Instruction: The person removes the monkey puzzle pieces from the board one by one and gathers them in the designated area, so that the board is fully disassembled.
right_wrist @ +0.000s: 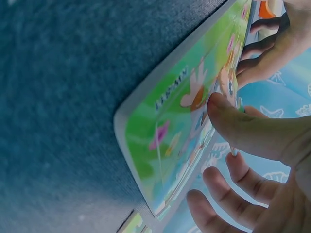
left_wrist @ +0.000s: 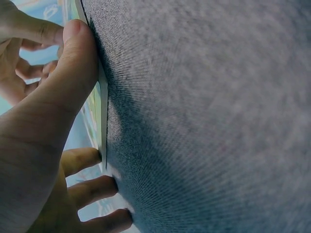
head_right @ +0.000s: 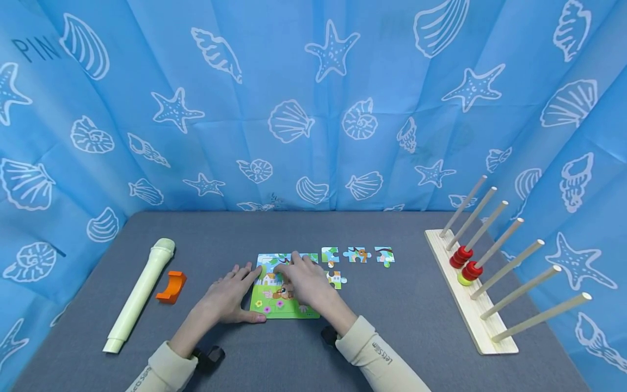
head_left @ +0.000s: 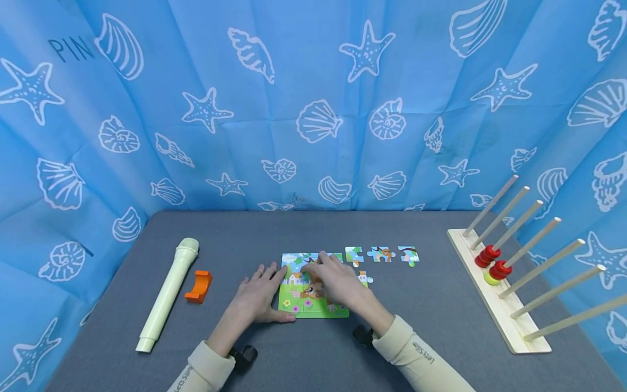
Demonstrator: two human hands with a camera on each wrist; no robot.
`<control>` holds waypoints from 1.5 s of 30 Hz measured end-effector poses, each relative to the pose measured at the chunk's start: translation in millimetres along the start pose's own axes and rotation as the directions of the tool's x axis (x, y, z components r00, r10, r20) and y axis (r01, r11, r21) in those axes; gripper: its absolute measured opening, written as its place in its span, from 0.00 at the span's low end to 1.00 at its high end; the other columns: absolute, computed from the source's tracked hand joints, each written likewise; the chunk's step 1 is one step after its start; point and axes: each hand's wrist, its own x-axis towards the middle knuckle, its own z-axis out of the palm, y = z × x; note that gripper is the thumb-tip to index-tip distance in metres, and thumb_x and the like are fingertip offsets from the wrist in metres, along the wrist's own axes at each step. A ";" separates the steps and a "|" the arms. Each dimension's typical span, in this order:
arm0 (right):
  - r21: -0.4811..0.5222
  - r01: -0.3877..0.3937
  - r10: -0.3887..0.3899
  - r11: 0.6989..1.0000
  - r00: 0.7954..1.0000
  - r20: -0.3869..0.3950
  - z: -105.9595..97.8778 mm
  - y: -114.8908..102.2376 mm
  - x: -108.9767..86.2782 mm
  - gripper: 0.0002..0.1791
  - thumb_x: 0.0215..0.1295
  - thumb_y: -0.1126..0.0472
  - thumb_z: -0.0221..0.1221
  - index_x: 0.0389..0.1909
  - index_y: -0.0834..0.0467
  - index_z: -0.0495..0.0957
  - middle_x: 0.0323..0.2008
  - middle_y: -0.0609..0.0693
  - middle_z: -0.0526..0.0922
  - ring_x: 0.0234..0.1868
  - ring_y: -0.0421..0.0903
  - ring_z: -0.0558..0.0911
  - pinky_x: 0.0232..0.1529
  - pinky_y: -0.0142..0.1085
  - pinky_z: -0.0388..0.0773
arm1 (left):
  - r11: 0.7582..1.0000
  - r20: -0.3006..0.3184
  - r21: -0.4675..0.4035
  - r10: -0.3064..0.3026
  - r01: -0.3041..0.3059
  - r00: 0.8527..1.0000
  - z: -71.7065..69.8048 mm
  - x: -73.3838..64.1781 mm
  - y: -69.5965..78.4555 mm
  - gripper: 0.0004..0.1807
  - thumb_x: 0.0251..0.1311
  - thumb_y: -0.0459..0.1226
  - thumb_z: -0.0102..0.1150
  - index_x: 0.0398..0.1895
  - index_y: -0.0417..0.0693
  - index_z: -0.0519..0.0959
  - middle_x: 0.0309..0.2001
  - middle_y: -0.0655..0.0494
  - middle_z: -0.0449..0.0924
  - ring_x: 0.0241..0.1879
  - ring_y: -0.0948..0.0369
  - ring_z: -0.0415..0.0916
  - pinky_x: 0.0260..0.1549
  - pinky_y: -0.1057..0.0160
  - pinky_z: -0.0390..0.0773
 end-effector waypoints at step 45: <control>-0.123 -0.251 0.258 0.960 0.965 0.048 -53.7 103.7 -73.0 0.32 0.60 0.58 0.73 0.66 0.54 0.77 0.61 0.67 0.77 0.60 0.68 0.78 0.45 0.68 0.78 | 1.000 -0.049 -0.006 0.012 -0.012 0.999 1.1 -3.9 1.3 0.61 0.46 0.64 0.76 0.80 0.50 0.59 0.80 0.39 0.56 0.78 0.36 0.54 0.68 0.27 0.62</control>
